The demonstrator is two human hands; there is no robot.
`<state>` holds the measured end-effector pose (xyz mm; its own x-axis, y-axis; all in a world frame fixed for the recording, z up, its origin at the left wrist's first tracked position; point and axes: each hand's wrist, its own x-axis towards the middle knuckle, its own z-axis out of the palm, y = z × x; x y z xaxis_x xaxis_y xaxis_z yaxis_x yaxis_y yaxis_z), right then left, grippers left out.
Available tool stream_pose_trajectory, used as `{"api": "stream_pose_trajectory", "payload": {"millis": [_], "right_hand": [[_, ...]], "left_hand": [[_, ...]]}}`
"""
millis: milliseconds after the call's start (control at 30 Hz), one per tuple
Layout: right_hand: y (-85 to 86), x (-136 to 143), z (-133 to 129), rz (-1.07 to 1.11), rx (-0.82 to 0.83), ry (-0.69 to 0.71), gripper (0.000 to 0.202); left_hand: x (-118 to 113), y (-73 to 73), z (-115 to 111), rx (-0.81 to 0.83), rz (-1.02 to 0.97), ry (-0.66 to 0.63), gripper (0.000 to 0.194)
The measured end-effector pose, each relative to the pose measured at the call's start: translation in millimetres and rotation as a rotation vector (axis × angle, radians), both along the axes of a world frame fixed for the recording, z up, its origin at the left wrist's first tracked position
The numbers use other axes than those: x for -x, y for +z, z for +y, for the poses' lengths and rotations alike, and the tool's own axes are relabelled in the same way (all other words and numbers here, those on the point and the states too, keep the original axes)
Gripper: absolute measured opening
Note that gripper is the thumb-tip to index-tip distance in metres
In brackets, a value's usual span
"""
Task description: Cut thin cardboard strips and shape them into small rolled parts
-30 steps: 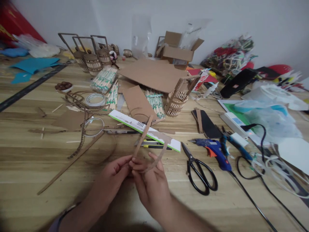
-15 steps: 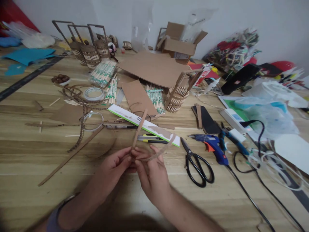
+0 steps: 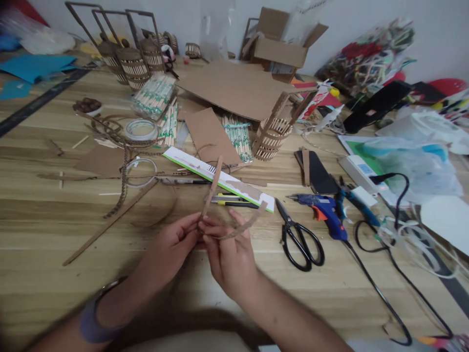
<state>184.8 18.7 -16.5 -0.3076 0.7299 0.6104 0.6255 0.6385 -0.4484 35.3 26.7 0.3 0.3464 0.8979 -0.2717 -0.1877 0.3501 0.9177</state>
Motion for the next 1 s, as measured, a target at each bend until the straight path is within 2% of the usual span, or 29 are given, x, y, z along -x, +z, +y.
{"api": "stream_pose_trajectory", "payload": {"millis": [233, 567, 733, 1000], "right_hand": [[4.0, -1.5, 0.1, -0.007, 0.011, -0.005, 0.02], [8.3, -4.6, -0.2, -0.047, 0.049, -0.053, 0.019], [4.7, -5.3, 3.3, -0.066, 0.034, 0.024, 0.014], [-0.4, 1.8, 3.7, -0.037, -0.03, -0.007, 0.012]], "left_hand": [[1.0, 1.3, -0.7, -0.007, 0.016, -0.004, 0.027], [1.1, -4.5, -0.1, 0.002, 0.02, -0.007, 0.033], [3.8, 1.0, 1.1, -0.111, 0.172, 0.021, 0.032], [2.1, -4.2, 1.0, -0.124, 0.24, 0.004, 0.039]]}}
